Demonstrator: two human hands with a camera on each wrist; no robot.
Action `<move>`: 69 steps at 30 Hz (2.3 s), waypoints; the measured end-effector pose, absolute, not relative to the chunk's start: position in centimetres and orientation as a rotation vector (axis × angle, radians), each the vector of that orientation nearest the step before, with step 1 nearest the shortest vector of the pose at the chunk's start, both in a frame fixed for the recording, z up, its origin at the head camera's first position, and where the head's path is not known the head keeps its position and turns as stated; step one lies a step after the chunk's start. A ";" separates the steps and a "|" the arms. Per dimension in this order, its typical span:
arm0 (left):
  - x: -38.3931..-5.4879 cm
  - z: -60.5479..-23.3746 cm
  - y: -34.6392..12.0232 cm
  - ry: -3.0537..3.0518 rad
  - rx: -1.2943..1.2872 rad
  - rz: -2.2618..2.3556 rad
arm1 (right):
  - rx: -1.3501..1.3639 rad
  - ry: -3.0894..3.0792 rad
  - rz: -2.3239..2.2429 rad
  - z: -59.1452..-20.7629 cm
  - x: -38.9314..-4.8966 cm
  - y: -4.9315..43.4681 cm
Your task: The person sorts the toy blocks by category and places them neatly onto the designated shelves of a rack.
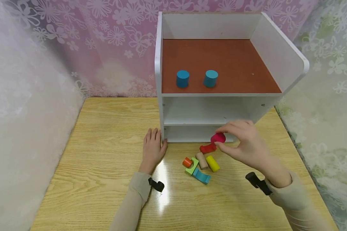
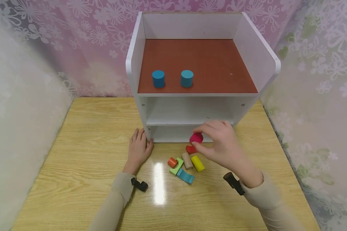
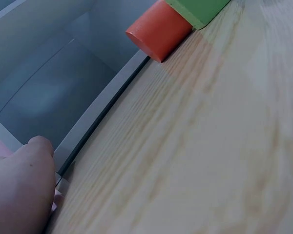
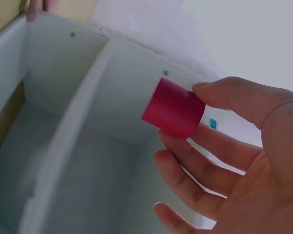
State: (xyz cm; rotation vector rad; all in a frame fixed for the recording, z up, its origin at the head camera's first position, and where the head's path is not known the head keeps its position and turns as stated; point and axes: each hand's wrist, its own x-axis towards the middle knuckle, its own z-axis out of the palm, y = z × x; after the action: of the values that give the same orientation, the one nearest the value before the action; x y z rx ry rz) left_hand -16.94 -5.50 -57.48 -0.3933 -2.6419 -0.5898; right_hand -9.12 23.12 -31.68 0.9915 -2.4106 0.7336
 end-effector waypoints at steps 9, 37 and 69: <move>-16.8 -57.4 -5.4 -2.630 -0.394 -0.595 | 1.060 -2.347 0.756 -26.5 -9.9 24.1; -16.9 -57.2 -5.4 -2.651 -0.389 -0.569 | 0.838 -2.422 0.776 -20.4 -16.3 26.6; -16.8 -57.3 -5.5 -2.651 -0.398 -0.557 | 0.875 -2.562 0.676 -19.6 -18.3 26.8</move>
State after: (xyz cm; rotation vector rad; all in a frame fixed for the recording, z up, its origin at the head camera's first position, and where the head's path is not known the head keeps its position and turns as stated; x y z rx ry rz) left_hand -16.81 -5.50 -57.27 -0.3985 -2.6512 -0.5569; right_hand -18.32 26.84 -19.58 0.8753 -2.5617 0.6762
